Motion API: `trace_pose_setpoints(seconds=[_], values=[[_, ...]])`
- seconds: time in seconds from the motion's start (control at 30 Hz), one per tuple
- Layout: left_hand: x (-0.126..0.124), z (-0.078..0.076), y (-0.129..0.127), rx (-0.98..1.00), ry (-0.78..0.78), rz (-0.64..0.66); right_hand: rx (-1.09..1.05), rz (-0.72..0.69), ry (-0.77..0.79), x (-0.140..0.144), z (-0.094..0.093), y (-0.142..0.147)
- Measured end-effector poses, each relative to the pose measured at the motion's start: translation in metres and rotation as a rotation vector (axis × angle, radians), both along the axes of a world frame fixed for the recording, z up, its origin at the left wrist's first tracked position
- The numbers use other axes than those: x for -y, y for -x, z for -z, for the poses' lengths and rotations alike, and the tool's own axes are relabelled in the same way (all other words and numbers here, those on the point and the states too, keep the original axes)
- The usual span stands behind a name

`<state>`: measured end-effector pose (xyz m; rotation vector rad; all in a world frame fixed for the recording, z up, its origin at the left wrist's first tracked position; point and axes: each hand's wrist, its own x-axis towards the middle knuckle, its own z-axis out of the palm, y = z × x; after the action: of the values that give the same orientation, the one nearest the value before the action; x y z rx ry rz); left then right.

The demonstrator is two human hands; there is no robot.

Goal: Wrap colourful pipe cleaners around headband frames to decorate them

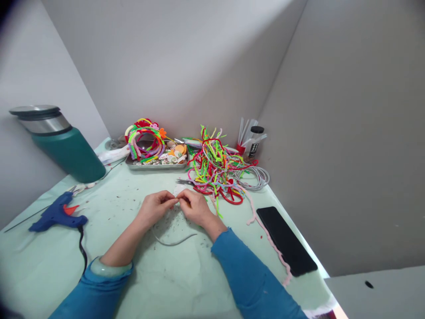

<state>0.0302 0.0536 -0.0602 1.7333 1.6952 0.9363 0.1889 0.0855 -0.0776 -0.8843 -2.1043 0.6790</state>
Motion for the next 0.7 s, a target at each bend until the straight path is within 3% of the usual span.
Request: trace_pose_setpoints(seconds=[0.27, 0.7], values=[[0.0032, -0.003, 0.0003, -0.152, -0.093, 0.04, -0.021, 0.039, 0.016, -0.0003, -0.0003, 0.0011], [0.0049, -0.005, 0.0001, -0.151, -0.129, 0.053, -0.043, 0.038, 0.039, -0.0001, -0.0011, 0.0017]])
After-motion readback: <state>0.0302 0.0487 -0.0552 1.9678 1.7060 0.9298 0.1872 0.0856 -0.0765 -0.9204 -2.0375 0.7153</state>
